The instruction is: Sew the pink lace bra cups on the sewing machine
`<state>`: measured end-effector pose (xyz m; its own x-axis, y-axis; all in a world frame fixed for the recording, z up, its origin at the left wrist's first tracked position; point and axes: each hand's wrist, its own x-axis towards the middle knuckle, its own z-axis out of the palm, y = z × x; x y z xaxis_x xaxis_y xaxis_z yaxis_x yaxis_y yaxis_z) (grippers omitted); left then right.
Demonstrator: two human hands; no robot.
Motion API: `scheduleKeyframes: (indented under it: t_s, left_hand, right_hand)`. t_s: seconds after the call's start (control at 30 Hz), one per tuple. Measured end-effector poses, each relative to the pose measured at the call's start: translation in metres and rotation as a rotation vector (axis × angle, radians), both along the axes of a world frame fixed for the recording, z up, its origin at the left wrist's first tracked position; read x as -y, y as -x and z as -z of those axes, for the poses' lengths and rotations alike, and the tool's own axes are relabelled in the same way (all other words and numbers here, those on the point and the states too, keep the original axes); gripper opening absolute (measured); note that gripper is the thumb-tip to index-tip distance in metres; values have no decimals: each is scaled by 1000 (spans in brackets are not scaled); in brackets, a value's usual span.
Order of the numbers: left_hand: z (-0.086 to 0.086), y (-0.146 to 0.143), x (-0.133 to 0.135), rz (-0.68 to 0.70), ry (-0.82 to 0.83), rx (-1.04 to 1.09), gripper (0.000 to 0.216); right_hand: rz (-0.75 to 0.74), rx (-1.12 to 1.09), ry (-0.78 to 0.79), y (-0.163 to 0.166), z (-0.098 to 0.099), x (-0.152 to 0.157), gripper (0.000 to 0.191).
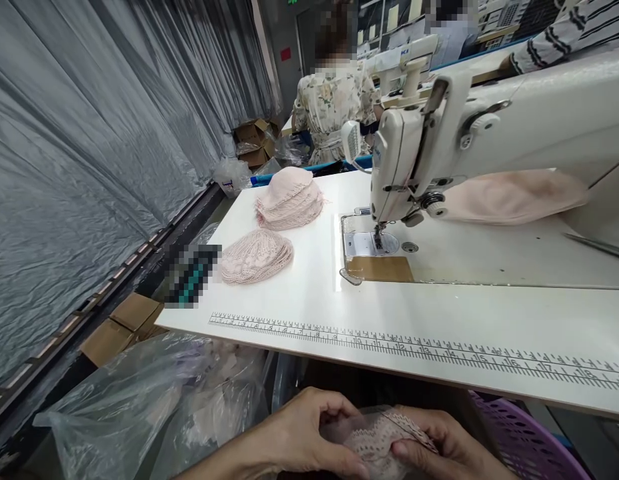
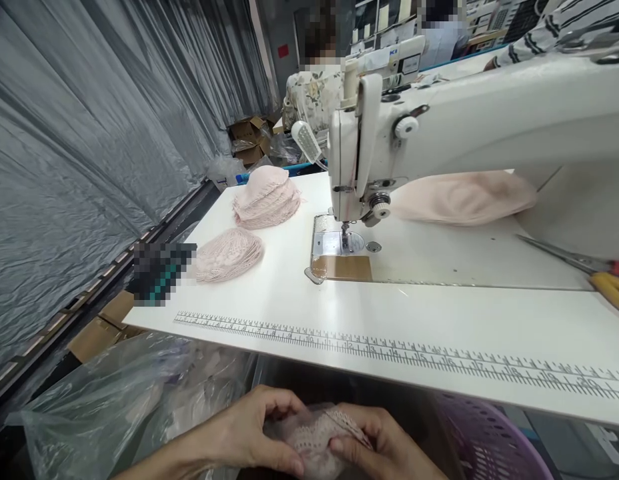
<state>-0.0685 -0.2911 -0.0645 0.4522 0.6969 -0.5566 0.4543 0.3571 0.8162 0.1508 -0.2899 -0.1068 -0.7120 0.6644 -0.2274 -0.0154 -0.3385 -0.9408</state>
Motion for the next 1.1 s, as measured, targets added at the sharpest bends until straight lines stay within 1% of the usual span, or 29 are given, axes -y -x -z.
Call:
scheduleKeyframes:
  t_s: [0.07,0.13,0.3,0.43,0.53,0.6,0.7,0.8,0.9,1.03,1.1]
  left_hand:
    - [2,-4,0,-36,63,38,44]
    - [1,-5,0,-26,88,36,40]
    - [1,-6,3,38,-40,52,34]
    - [6,-16,7,36,-25,-140,42]
    - [10,-23,8,50,-32,-224,34]
    - [11,-24,8,57,-38,-227,36]
    - [10,-21,7,85,-35,-168,35]
    - [8,-18,7,113,-24,-124,33]
    - [7,-19,7,97,-16,-125,31]
    - [3,-23,7,87,-31,-171,29]
    - [0,-24,6,89,-38,-192,29]
  right_hand:
    - [-2,2,17,-5,2,2,35]
    - [-4,14,14,-8,3,4,37]
    - [2,37,-7,-5,1,6,41]
    - [-4,61,-10,1,-2,8,46]
    - [8,116,-20,0,-4,9,47]
    - [18,165,-34,-6,-4,9,45]
    - [37,228,-41,-16,-5,7,40]
    - [-7,230,-27,-20,-8,6,40]
    - [-56,254,-17,-19,-9,8,36]
    - [1,374,-31,-17,-7,13,31]
    - [18,362,-44,-17,-7,14,31]
